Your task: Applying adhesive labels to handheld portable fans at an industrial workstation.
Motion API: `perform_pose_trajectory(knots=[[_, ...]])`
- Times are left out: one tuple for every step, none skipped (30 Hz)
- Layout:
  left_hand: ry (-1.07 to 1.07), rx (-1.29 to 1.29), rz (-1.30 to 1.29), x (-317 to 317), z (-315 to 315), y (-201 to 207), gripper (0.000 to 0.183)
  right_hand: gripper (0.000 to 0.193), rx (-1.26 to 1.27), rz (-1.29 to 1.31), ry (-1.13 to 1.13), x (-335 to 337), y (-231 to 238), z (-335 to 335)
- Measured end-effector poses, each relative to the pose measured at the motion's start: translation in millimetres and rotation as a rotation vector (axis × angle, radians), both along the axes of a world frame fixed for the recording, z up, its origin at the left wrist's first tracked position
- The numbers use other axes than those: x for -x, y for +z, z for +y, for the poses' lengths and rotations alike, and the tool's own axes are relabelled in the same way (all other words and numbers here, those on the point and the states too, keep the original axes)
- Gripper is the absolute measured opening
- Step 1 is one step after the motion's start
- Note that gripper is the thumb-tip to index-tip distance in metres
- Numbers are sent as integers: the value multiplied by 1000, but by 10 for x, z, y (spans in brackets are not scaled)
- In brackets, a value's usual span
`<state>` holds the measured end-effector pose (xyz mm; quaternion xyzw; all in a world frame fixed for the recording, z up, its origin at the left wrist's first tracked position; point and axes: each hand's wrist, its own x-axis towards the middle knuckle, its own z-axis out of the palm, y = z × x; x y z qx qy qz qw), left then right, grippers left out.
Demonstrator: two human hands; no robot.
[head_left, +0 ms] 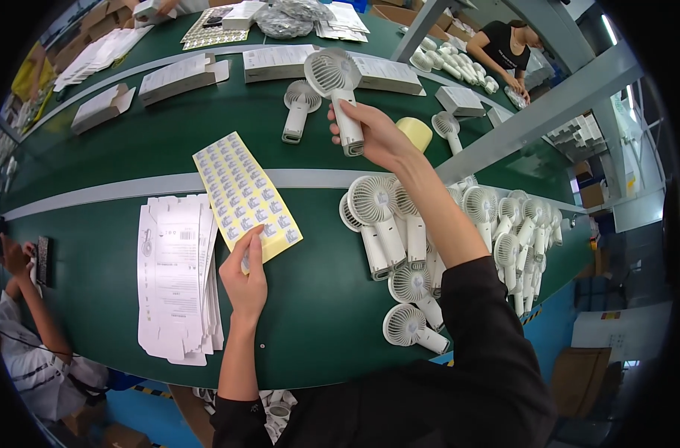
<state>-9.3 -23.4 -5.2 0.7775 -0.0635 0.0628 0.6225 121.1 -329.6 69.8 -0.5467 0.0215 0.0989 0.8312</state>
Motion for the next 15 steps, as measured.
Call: perform_pose_trajectory(knots=[[-9, 8, 22, -2, 0, 0, 31, 29, 3, -29, 30, 37, 40, 8], [-6, 0, 2, -3, -4, -2, 30, 29, 5, -59, 60, 72, 90, 15], [-4, -9, -18, -4, -9, -4, 29, 28, -9, -119, 112, 110, 143, 28], [-2, -21, -38, -7, -17, -6, 27, 28, 14, -96, 118, 144, 197, 42], [-8, -21, -46, -5, -24, -9, 27, 27, 20, -102, 149, 178, 250, 60], [-11, -25, -52, -1, -29, -11, 27, 27, 26, -108, 180, 217, 302, 80], [-12, -32, -58, 2, -34, -15, 27, 28, 45, -109, 171, 264, 350, 105], [-14, -30, -57, 5, -37, -18, 27, 28, 64, -110, 164, 315, 395, 139], [-13, -31, -58, 6, -40, -22, 27, 29, 95, -93, 147, 367, 442, 174], [-11, -30, -62, 9, -41, -27, 27, 30, 192, -127, 122, 428, 490, 209], [-13, -27, -60, 8, -45, -32, 27, 30, 301, -143, 85, 494, 544, 241], [-13, -22, -63, 6, -49, -38, 27, 30, 408, -160, 48, 558, 596, 281], [-10, -18, -65, 4, -50, -43, 27, 30, 657, -336, -75, 617, 628, 345], [-10, -24, -58, 5, -50, -47, 27, 30, 900, -511, -203, 672, 653, 418], [-11, -30, -50, 8, -53, -50, 27, 30, 1138, -681, -332, 722, 679, 483]])
